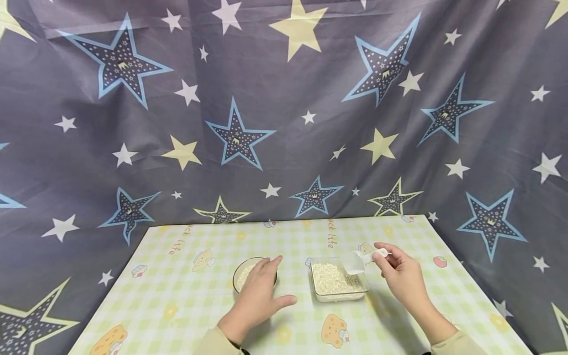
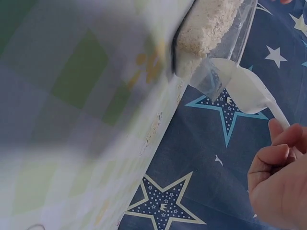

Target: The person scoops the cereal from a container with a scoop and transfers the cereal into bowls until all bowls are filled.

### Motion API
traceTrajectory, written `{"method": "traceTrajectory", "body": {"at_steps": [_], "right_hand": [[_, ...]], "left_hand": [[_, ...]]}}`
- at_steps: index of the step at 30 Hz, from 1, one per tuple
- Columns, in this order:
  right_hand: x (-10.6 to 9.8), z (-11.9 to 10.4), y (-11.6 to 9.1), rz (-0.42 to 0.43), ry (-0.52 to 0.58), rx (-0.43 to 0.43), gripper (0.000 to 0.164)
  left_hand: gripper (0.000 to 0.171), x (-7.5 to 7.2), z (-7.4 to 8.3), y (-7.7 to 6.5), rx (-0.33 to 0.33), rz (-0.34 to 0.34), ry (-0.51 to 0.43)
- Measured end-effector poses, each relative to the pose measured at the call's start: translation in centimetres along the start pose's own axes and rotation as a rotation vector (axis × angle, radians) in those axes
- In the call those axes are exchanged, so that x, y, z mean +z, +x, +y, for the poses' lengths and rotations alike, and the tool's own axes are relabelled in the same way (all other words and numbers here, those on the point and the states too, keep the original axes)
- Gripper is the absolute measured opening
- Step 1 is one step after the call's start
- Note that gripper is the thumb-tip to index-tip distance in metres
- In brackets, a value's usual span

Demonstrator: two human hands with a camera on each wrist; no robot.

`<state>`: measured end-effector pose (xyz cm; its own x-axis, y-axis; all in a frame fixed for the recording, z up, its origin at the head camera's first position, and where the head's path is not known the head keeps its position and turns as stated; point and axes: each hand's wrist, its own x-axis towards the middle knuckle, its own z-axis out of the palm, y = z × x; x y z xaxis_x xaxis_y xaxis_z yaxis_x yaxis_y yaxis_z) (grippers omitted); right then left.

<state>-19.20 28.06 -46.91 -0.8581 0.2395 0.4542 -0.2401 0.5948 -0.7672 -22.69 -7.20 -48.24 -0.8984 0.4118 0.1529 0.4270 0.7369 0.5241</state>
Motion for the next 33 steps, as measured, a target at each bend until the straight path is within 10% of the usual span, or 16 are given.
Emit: {"method": "traceTrajectory", "body": {"at_steps": [14,26,33], "right_hand": [[1.6,0.6,-0.3,0.089,-0.133,-0.349,0.031],[3.1,-0.3,-0.8,0.003,-0.365,-0.664,0.044],[3.6,-1.0,-0.3,-0.039,-0.353,-0.672,0.045]], "left_hand": [[0.104,3.7,4.1,3.5,0.108,-0.121,0.127],[0.105,4.5,4.9,4.3,0.080,-0.157,0.155],[0.103,4.2,5.2,4.9,0.073,-0.162,0.170]]}}
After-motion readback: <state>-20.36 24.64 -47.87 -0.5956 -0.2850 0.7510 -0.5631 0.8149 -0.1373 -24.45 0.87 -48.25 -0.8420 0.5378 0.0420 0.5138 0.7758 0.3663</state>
